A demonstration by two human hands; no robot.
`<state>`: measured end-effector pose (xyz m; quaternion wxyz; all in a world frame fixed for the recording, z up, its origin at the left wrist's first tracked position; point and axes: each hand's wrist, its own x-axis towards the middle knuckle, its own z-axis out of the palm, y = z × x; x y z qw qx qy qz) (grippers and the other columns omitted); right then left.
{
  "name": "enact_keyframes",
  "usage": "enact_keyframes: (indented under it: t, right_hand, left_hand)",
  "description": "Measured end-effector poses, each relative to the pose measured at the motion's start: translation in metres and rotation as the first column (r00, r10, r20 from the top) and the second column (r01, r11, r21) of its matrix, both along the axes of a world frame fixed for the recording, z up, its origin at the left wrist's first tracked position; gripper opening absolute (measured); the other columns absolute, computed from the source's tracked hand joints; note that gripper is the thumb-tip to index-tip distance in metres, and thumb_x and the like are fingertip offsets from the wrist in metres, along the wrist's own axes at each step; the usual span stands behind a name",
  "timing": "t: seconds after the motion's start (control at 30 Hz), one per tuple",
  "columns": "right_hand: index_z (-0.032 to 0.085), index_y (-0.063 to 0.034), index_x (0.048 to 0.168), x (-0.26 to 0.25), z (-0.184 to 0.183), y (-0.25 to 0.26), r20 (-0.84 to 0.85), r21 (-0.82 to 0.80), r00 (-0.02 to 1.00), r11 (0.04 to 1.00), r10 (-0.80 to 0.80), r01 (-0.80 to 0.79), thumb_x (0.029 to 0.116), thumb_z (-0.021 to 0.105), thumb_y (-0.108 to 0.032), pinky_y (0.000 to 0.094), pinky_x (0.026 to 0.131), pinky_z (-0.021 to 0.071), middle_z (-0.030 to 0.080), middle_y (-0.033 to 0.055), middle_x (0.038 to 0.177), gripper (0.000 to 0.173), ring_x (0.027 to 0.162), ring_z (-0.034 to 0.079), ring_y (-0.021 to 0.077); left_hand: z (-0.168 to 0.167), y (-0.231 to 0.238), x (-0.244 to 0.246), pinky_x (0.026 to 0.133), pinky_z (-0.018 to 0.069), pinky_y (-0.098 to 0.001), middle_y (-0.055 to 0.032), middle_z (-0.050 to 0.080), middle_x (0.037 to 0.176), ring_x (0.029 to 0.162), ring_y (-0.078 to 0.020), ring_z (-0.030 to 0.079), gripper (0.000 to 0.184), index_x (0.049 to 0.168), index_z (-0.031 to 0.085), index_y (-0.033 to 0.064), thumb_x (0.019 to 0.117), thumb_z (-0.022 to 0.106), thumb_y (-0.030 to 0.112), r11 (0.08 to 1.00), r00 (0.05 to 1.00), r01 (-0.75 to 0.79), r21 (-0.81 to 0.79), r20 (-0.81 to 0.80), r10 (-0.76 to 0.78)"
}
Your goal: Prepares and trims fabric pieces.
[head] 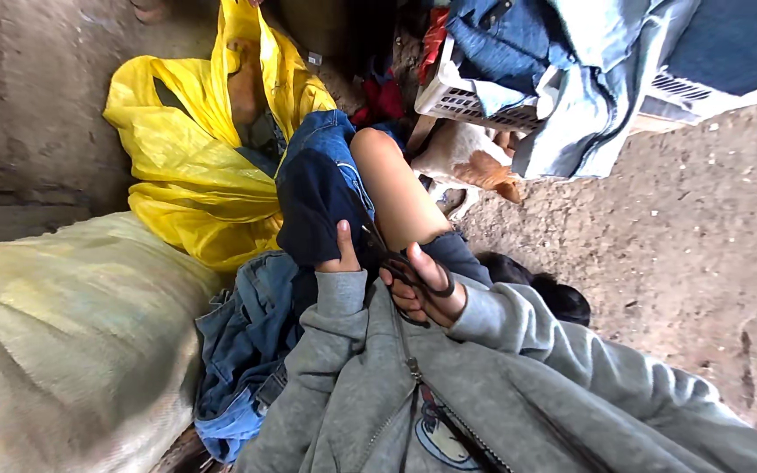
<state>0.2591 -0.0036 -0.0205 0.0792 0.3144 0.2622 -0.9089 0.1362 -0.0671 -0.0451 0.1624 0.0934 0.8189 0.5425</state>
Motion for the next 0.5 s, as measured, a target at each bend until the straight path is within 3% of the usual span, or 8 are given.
enact_keyframes:
  t: [0.13, 0.27, 0.4, 0.5]
  right_hand:
    - [0.051, -0.0151, 0.091, -0.002, 0.007, 0.002, 0.106, 0.090, 0.993, 0.995, 0.042, -0.051, 0.0960, 0.046, -0.056, 0.0138, 0.040, 0.0392, 0.041, -0.0113, 0.054, 0.041, 0.041, 0.043, -0.0009]
    - [0.053, -0.0131, 0.088, -0.003, 0.011, 0.004, 0.165, 0.158, 0.986, 0.986, 0.017, -0.043, 0.1000, 0.048, -0.036, 0.0138, 0.039, 0.0393, 0.041, -0.0115, 0.050, 0.027, 0.039, 0.043, -0.0014]
    - [0.053, -0.0131, 0.090, -0.002, 0.007, 0.005, 0.135, 0.158, 0.991, 0.987, 0.016, -0.037, 0.0992, 0.049, -0.037, 0.0130, 0.039, 0.0396, 0.041, -0.0125, 0.051, 0.025, 0.039, 0.043, -0.0023]
    - [0.054, -0.0146, 0.093, -0.001, -0.001, 0.006, 0.057, 0.112, 0.998, 0.994, 0.012, -0.018, 0.0954, 0.052, -0.054, 0.0124, 0.041, 0.0384, 0.042, -0.0129, 0.053, 0.040, 0.041, 0.043, -0.0025]
  left_hand:
    - [-0.002, 0.000, 0.002, 0.102, 0.0430, -0.0202, -0.0241, 0.063, 0.122, 0.115, -0.0075, 0.057, 0.043, 0.127, 0.052, -0.0212, 0.0961, 0.064, 0.006, 0.999, 1.000, -0.010, 0.031, 0.030, 0.009]
    - [0.001, 0.001, 0.003, 0.102, 0.0440, -0.0228, -0.0239, 0.064, 0.121, 0.114, -0.0098, 0.058, 0.040, 0.126, 0.054, -0.0198, 0.0962, 0.065, 0.004, 0.999, 0.994, -0.042, -0.007, 0.096, 0.043]
    - [0.001, 0.001, 0.002, 0.103, 0.0435, -0.0241, -0.0258, 0.064, 0.121, 0.114, -0.0113, 0.058, 0.039, 0.125, 0.054, -0.0207, 0.0967, 0.064, 0.004, 0.999, 0.994, -0.031, -0.031, 0.104, 0.034]
    - [0.000, -0.001, 0.002, 0.102, 0.0429, -0.0193, -0.0241, 0.063, 0.121, 0.114, -0.0064, 0.057, 0.040, 0.126, 0.051, -0.0224, 0.0958, 0.062, 0.002, 0.999, 0.995, -0.021, 0.049, 0.101, 0.016]
